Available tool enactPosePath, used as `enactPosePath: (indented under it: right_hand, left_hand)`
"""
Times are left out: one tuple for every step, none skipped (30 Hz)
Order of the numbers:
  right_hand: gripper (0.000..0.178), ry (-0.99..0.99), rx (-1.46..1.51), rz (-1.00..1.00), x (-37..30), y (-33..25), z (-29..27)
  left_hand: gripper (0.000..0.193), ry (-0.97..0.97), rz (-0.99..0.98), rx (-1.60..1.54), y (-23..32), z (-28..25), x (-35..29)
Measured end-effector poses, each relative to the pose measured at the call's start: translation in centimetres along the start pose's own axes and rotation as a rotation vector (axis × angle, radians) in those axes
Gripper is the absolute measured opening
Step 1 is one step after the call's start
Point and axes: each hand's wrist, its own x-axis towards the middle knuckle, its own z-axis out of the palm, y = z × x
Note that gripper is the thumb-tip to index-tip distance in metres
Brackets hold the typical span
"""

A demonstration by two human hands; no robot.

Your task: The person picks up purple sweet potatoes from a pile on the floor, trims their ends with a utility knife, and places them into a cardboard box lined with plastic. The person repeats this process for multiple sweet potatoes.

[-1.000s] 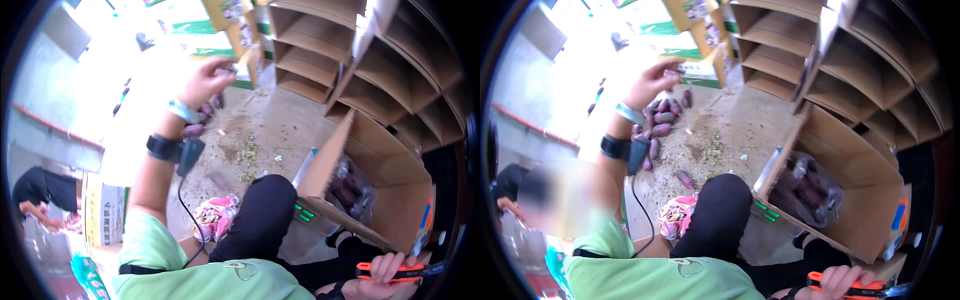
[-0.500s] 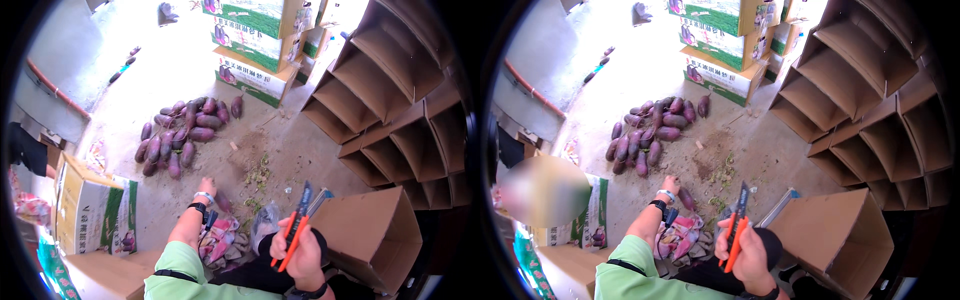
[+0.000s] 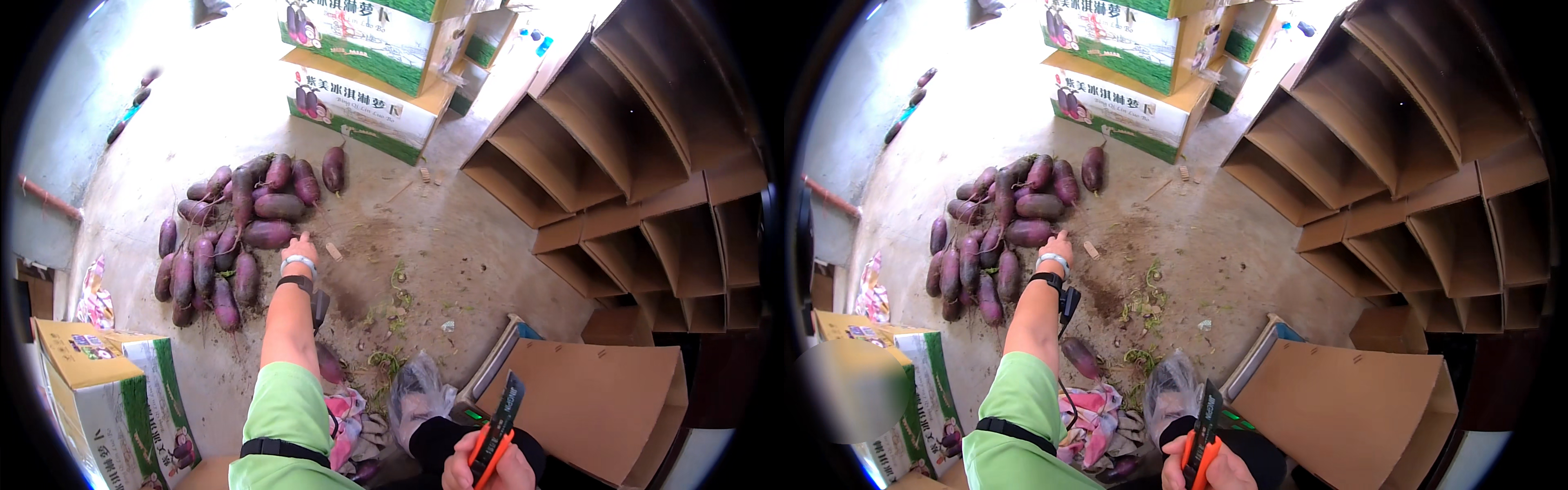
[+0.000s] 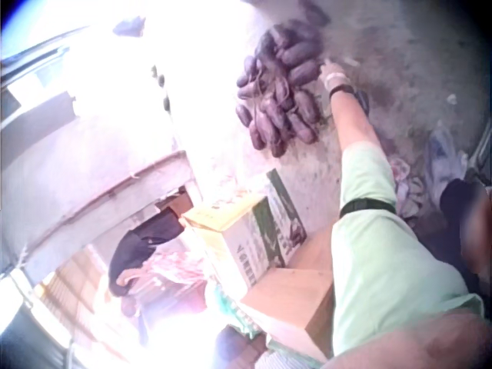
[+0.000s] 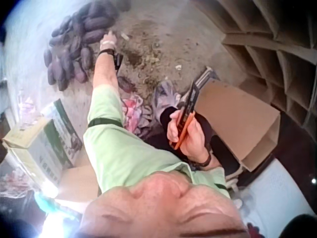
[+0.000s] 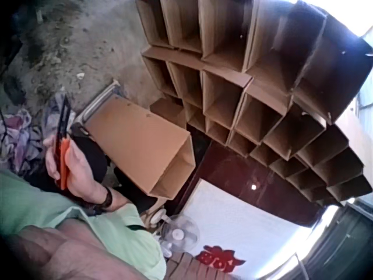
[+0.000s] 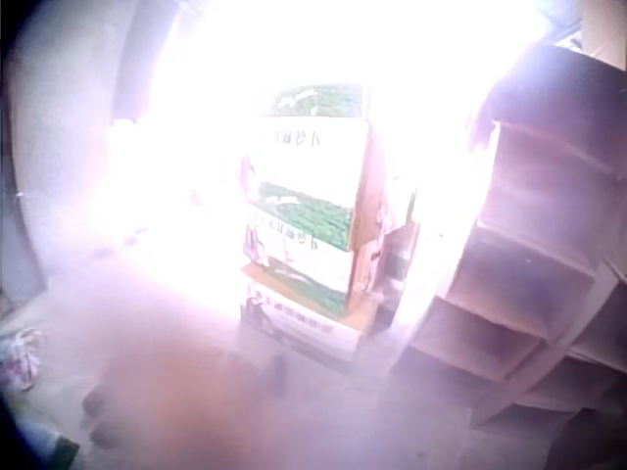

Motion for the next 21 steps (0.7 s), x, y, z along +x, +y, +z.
enactPosePath:
  right_hand:
    - [0.05,0.014,0.02,0.012,0.0,0.1,0.0]
    - [0.05,0.011,0.016,0.005,0.0,0.1,0.0]
    - [0.051,0.006,0.01,-0.001,0.1,0.0,-0.1]
    - [0.051,-0.002,0.007,-0.003,0.1,-0.1,0.0]
    - [0.052,0.0,-0.001,-0.001,0.1,-0.1,0.1]
    - [0.052,-0.001,-0.009,0.002,0.0,-0.2,0.2]
    - [0.053,0.01,-0.015,0.004,-0.1,-0.2,0.3]
    - [0.053,0.017,-0.018,-0.015,-0.4,-0.1,0.3]
    - [0.053,0.024,-0.022,-0.033,-0.5,0.1,0.1]
    - [0.053,0.021,-0.031,-0.049,-0.7,0.1,0.1]
    - [0.054,0.019,-0.031,-0.05,-0.7,0.2,-0.1]
    - [0.053,0.018,-0.024,-0.067,-0.7,0.2,-0.3]
    - [0.052,0.011,-0.023,-0.076,-0.8,0.1,-0.2]
    - [0.052,0.012,-0.021,-0.093,-1.0,0.2,-0.4]
    - [0.051,-0.036,-0.089,-0.127,-1.2,0.4,-0.9]
    - [0.051,-0.02,-0.083,-0.126,-1.6,0.5,-0.9]
    - [0.052,-0.014,-0.079,-0.123,-1.7,0.5,-1.1]
    - [0.053,-0.008,-0.075,-0.12,-1.8,0.5,-1.3]
    - [0.052,-0.022,-0.052,-0.131,-2.1,0.4,-1.6]
    - [0.052,-0.045,-0.028,-0.133,-2.3,0.5,-2.0]
    - [0.052,-0.068,-0.003,-0.135,-2.4,0.5,-2.4]
  left_hand:
    - [0.027,-0.007,0.032,0.031,0.0,-0.4,-0.2]
    - [0.026,-0.014,0.061,0.061,0.0,-0.6,-0.3]
    - [0.023,0.09,0.093,0.029,0.1,0.0,-0.2]
    - [0.022,0.135,0.095,-0.079,-0.3,0.2,-0.6]
    - [0.021,0.18,0.094,-0.188,-1.1,0.4,-1.2]
    - [0.02,0.228,0.091,-0.295,-2.0,0.5,-1.9]
    - [0.016,0.388,0.142,-0.499,-2.6,0.2,-3.0]
    - [0.015,0.449,0.167,-0.613,-2.3,-1.1,-4.8]
    - [0.014,0.508,0.19,-0.729,-2.2,-2.5,-6.7]
    - [0.013,0.575,0.203,-0.844,-2.3,-3.8,-8.4]
    - [0.015,0.578,0.222,-1.047,-2.8,-4.5,-10.0]
    - [0.02,0.528,0.162,-1.203,-2.8,-5.2,-12.1]
    - [0.02,0.424,0.056,-1.397,-2.9,-5.0,-14.1]
    - [0.02,0.307,-0.046,-1.588,-2.6,-4.7,-15.6]
    - [0.02,0.21,-0.079,-1.706,-1.7,-4.3,-17.0]
    - [0.022,0.077,-0.131,-1.739,-1.0,-3.7,-17.9]
    - [0.022,-0.002,-0.201,-1.753,0.1,-2.2,-18.5]
    - [0.022,-0.081,-0.271,-1.764,1.1,-0.8,-18.9]
    - [0.022,-0.091,-0.264,-1.774,2.5,0.0,-18.9]
    - [0.021,-0.089,-0.267,-1.781,3.3,0.5,-18.6]
    - [0.02,-0.087,-0.27,-1.787,4.2,0.9,-18.3]
